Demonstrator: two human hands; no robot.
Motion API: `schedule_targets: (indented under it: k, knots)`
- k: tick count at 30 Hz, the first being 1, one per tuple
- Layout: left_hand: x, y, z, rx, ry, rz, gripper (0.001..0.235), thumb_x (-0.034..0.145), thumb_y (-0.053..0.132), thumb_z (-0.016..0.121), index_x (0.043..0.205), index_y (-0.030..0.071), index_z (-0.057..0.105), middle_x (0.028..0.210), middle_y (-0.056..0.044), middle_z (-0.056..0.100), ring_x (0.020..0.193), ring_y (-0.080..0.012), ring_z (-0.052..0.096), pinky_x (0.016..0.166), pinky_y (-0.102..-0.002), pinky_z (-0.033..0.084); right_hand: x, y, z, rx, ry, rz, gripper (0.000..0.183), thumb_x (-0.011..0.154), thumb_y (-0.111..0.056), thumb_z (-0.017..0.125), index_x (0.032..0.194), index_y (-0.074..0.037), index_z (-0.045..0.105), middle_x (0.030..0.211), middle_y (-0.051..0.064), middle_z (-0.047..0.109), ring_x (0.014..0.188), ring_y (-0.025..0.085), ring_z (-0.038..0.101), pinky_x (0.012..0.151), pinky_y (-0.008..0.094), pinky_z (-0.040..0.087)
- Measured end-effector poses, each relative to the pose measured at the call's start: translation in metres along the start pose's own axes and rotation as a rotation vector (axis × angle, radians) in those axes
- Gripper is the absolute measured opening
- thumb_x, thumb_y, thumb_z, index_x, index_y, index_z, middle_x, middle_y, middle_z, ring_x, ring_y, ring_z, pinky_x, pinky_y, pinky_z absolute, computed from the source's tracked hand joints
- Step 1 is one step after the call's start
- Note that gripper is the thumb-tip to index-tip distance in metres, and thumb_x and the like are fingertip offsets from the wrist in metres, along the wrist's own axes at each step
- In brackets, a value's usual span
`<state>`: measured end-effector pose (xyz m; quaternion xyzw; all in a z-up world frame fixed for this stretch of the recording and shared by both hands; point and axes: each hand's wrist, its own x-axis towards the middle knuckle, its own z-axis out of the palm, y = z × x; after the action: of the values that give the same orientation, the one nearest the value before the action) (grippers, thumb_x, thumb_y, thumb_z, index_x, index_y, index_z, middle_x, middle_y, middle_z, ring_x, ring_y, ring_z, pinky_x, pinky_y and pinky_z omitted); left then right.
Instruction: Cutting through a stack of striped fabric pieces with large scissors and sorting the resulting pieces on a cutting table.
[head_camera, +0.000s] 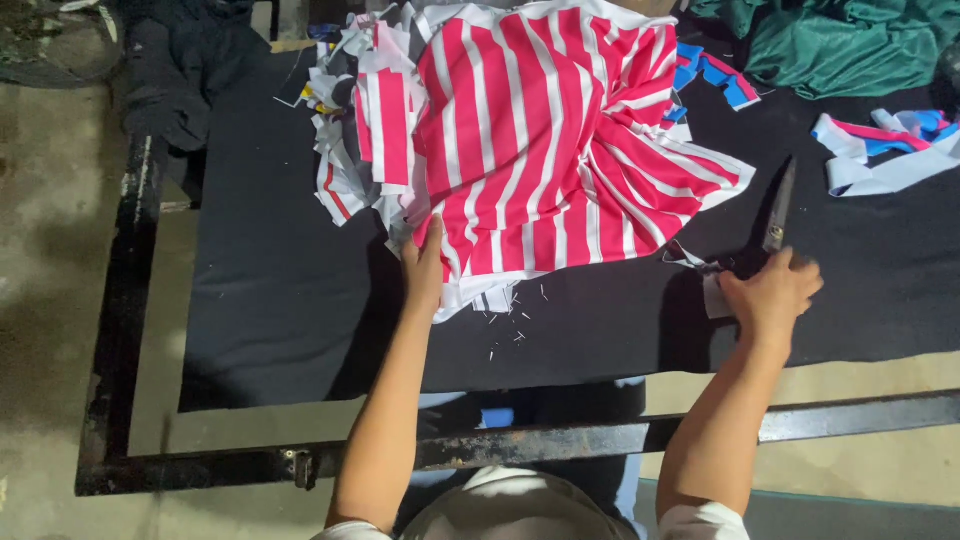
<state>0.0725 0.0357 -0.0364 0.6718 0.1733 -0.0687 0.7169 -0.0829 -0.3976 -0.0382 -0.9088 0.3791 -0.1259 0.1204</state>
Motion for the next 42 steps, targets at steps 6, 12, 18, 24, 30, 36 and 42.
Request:
schedule_targets:
  k: [6, 12, 18, 24, 30, 36, 42]
  knots:
    - [-0.008, 0.009, 0.002, -0.024, -0.027, -0.025, 0.053, 0.091, 0.055, 0.064, 0.12, 0.011, 0.066, 0.115, -0.011, 0.072, 0.111, -0.0254, 0.069, 0.091, -0.038, 0.053, 0.066, -0.037, 0.061, -0.073, 0.286, -0.413, 0.059, 0.077, -0.021, 0.073, 0.13, 0.003, 0.064, 0.123, 0.029, 0.056, 0.109, 0.051, 0.053, 0.077, 0.063, 0.053]
    - [-0.019, 0.017, 0.003, -0.004, -0.121, 0.175, 0.043, 0.101, 0.048, 0.064, 0.121, 0.011, 0.075, 0.116, -0.011, 0.074, 0.116, -0.0226, 0.065, 0.104, -0.044, 0.048, 0.038, -0.104, 0.074, -0.178, -0.086, -0.426, 0.049, 0.084, -0.041, 0.073, 0.125, -0.014, 0.07, 0.105, 0.015, 0.071, 0.109, 0.041, 0.066, 0.085, 0.058, 0.055]
    - [-0.02, 0.024, -0.001, 0.047, -0.208, 0.175, 0.035, 0.099, 0.049, 0.068, 0.11, 0.017, 0.078, 0.107, -0.003, 0.076, 0.107, -0.0129, 0.066, 0.1, -0.036, 0.05, 0.025, -0.087, 0.036, 0.096, -0.397, -0.252, 0.035, 0.087, -0.039, 0.069, 0.099, -0.009, 0.08, 0.087, 0.024, 0.074, 0.093, 0.05, 0.071, 0.077, 0.058, 0.055]
    - [-0.024, 0.022, -0.005, 0.033, -0.179, 0.097, 0.044, 0.097, 0.053, 0.068, 0.112, 0.012, 0.075, 0.111, -0.009, 0.073, 0.111, -0.0196, 0.064, 0.103, -0.04, 0.046, 0.068, -0.014, 0.059, 0.487, 0.489, -0.229, 0.014, 0.094, -0.013, 0.067, 0.081, -0.01, 0.064, 0.067, 0.013, 0.049, 0.072, 0.029, 0.052, 0.071, 0.04, 0.046]
    - [-0.028, 0.029, 0.005, -0.008, -0.231, 0.091, 0.056, 0.098, 0.051, 0.066, 0.129, 0.004, 0.069, 0.129, -0.021, 0.067, 0.129, -0.0328, 0.058, 0.112, -0.048, 0.041, 0.03, -0.086, 0.028, 0.197, 0.535, -0.42, 0.064, 0.083, -0.009, 0.087, 0.135, 0.005, 0.052, 0.127, 0.031, 0.05, 0.117, 0.054, 0.048, 0.092, 0.065, 0.044]
    - [-0.025, 0.007, 0.011, -0.128, -0.319, 0.025, 0.052, 0.094, 0.042, 0.076, 0.133, 0.008, 0.067, 0.132, -0.016, 0.066, 0.128, -0.0287, 0.058, 0.111, -0.05, 0.043, -0.014, -0.142, 0.05, 0.156, 0.237, -0.651, 0.069, 0.087, -0.036, 0.081, 0.139, 0.004, 0.059, 0.115, 0.028, 0.062, 0.109, 0.051, 0.056, 0.095, 0.062, 0.042]
    - [-0.041, 0.032, 0.012, -0.235, -0.318, -0.108, 0.065, 0.084, 0.036, 0.088, 0.138, 0.01, 0.06, 0.132, -0.014, 0.065, 0.126, -0.0314, 0.059, 0.111, -0.053, 0.04, 0.014, -0.107, 0.089, 0.037, -0.13, -0.468, 0.028, 0.087, -0.039, 0.069, 0.096, -0.013, 0.071, 0.085, 0.012, 0.069, 0.092, 0.04, 0.067, 0.078, 0.054, 0.05]
